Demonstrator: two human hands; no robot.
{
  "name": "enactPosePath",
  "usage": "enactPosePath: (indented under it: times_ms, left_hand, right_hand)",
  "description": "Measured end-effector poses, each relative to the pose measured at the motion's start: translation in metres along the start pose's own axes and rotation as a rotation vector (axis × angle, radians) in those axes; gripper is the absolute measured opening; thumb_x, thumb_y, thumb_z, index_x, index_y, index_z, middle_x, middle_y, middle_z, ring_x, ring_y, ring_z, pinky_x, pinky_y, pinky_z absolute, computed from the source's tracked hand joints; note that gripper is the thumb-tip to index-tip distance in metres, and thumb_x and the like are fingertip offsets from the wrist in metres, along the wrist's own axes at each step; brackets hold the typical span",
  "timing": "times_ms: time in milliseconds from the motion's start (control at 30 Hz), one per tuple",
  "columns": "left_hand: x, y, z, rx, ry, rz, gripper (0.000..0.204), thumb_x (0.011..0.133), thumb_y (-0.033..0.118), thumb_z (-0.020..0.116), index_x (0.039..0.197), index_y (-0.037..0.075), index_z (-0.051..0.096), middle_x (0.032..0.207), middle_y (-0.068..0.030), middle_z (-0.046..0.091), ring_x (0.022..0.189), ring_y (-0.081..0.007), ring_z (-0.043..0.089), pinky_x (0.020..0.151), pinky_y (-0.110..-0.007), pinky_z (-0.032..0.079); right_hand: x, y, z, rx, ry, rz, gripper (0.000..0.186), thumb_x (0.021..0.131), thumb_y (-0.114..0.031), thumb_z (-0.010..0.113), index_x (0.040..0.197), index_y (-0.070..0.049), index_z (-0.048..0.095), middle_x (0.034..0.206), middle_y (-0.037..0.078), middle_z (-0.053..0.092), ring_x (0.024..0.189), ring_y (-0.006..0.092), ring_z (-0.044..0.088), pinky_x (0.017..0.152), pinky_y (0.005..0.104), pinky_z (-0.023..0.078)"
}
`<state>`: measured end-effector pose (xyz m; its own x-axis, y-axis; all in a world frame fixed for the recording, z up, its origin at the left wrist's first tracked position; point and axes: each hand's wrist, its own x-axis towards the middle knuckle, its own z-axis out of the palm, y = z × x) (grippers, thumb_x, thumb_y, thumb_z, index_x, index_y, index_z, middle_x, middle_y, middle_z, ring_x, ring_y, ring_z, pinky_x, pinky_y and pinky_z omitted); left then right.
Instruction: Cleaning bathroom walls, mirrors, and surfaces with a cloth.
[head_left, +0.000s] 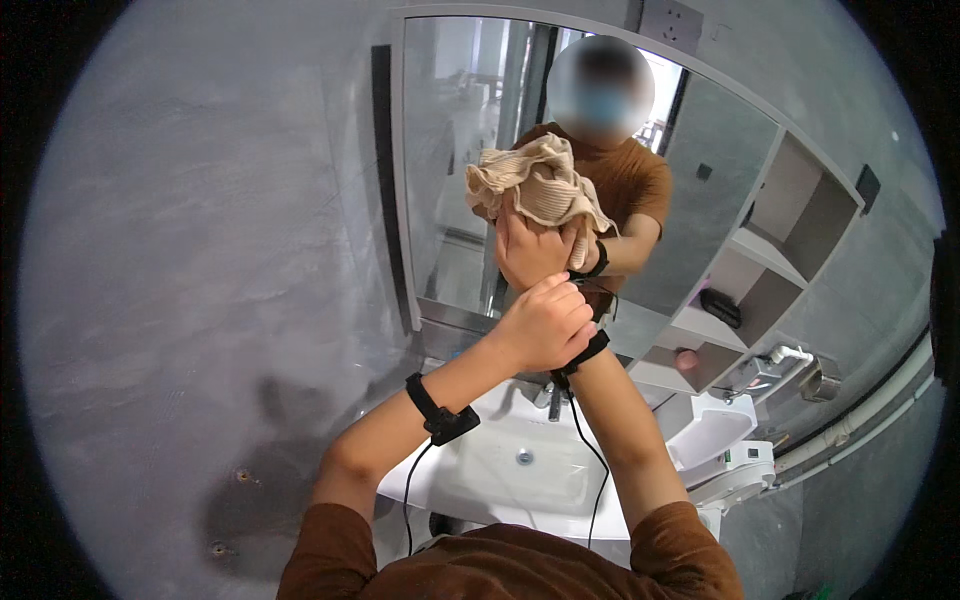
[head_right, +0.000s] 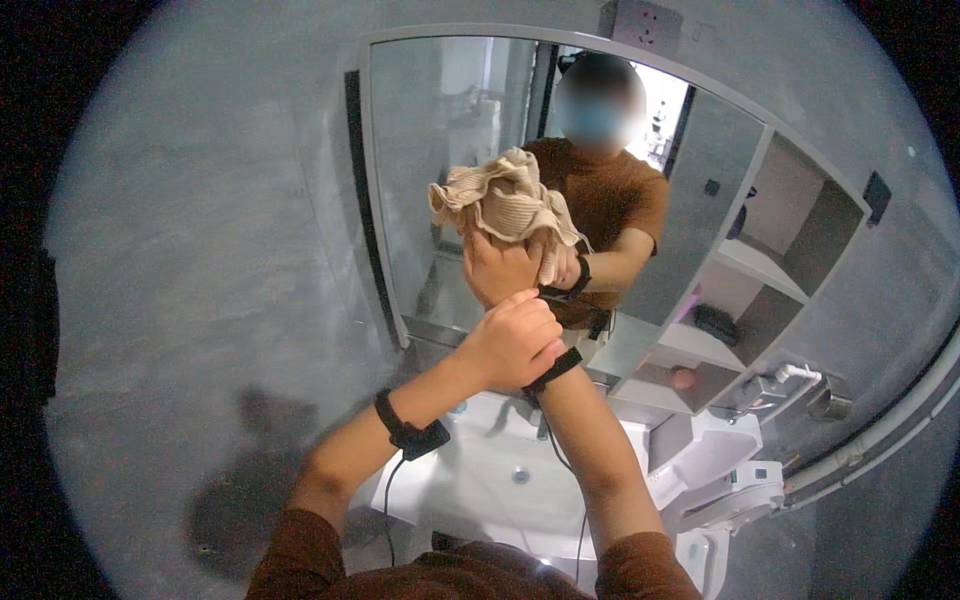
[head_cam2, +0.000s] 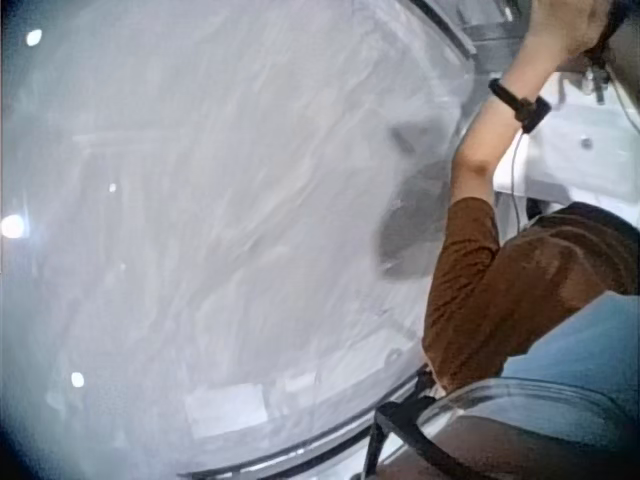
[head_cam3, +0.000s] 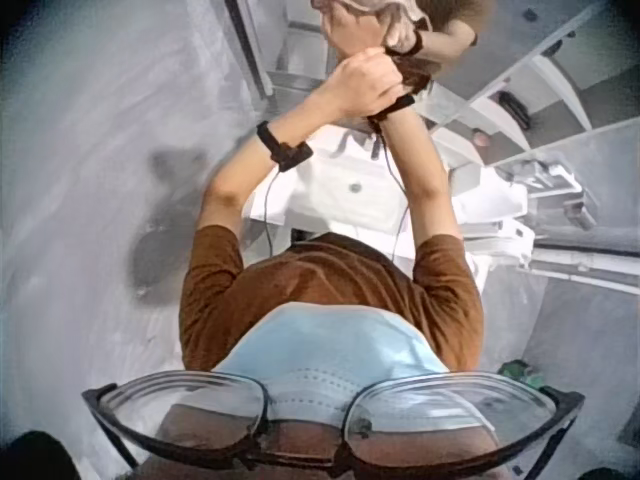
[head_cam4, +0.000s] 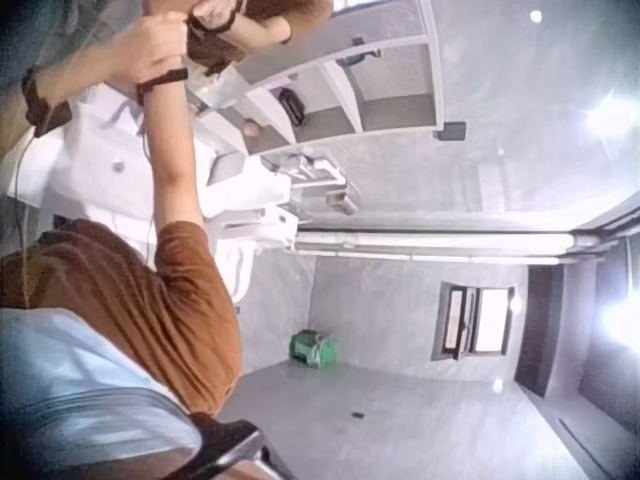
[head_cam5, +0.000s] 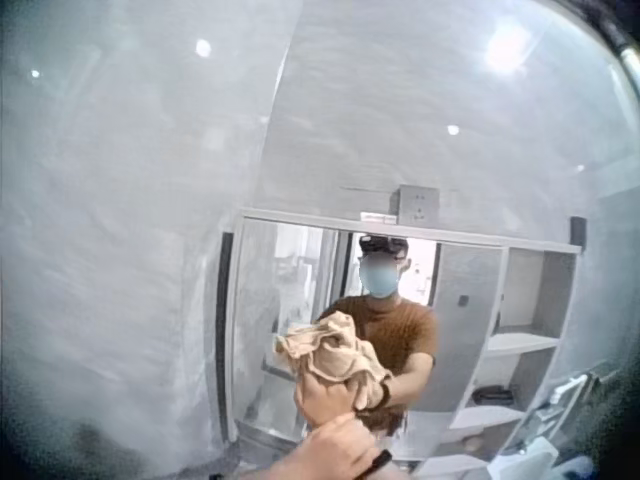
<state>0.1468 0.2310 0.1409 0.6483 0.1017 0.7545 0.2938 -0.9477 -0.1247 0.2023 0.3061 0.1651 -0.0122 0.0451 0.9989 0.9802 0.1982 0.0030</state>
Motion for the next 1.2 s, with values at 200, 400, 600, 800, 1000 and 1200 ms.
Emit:
enactPosePath:
  times_ms: [200,400,600,800,1000,1200]
  left_hand:
    - [-0.034,-0.036,-0.057,0.025,0.028,-0.036,0.016,0.084,0.018,0.063,0.090,0.003,0.065,0.091,-0.0137,0.063,0.095,-0.0328,0.061,0.104,-0.050,0.044]
    - [-0.045,-0.038,-0.072,0.080,0.030,-0.128,0.018,0.088,0.019,0.056,0.091,0.003,0.064,0.092,-0.0135,0.063,0.097,-0.0343,0.061,0.107,-0.052,0.040]
    - [-0.034,-0.044,-0.064,0.087,0.026,-0.210,0.016,0.086,0.017,0.052,0.084,0.004,0.061,0.085,-0.0139,0.061,0.091,-0.0332,0.059,0.103,-0.050,0.040]
    - [-0.021,-0.052,-0.038,0.005,0.086,-0.169,0.012,0.078,0.016,0.055,0.074,0.006,0.060,0.075,-0.0109,0.059,0.079,-0.0314,0.059,0.088,-0.044,0.044]
    - [-0.030,-0.036,0.008,-0.029,0.066,-0.116,0.009,0.072,0.015,0.058,0.068,0.007,0.057,0.070,-0.0086,0.056,0.068,-0.0294,0.053,0.072,-0.040,0.041]
    - [-0.005,-0.019,0.034,-0.098,0.059,-0.040,0.008,0.070,0.015,0.059,0.069,0.008,0.057,0.070,-0.0081,0.055,0.069,-0.0293,0.054,0.073,-0.041,0.041]
  right_hand:
    - [0.020,-0.069,0.033,0.059,0.049,-0.040,0.026,0.087,-0.028,0.066,0.112,-0.023,0.071,0.095,0.001,0.068,0.090,0.0241,0.064,0.098,0.0528,0.041]
    - [0.017,-0.096,0.050,0.224,-0.242,0.002,0.029,0.090,-0.029,0.062,0.117,-0.021,0.068,0.093,0.005,0.068,0.087,0.0247,0.065,0.105,0.0535,0.036]
    - [0.007,-0.089,0.073,0.285,-0.105,-0.158,0.019,0.090,-0.028,0.062,0.105,-0.021,0.071,0.077,0.003,0.067,0.081,0.0211,0.065,0.105,0.0469,0.037]
    - [-0.015,-0.063,0.079,0.325,-0.290,-0.246,0.010,0.082,-0.020,0.064,0.087,-0.017,0.072,0.083,0.000,0.066,0.090,0.0181,0.062,0.095,0.0361,0.043]
    - [-0.049,-0.027,0.060,0.352,-0.117,-0.404,0.016,0.079,-0.018,0.062,0.093,-0.015,0.070,0.090,-0.002,0.065,0.099,0.0165,0.063,0.095,0.0362,0.044]
    - [-0.047,0.019,0.033,0.278,-0.184,-0.433,0.018,0.078,-0.019,0.064,0.096,-0.014,0.067,0.090,-0.001,0.064,0.095,0.0178,0.063,0.092,0.0364,0.047]
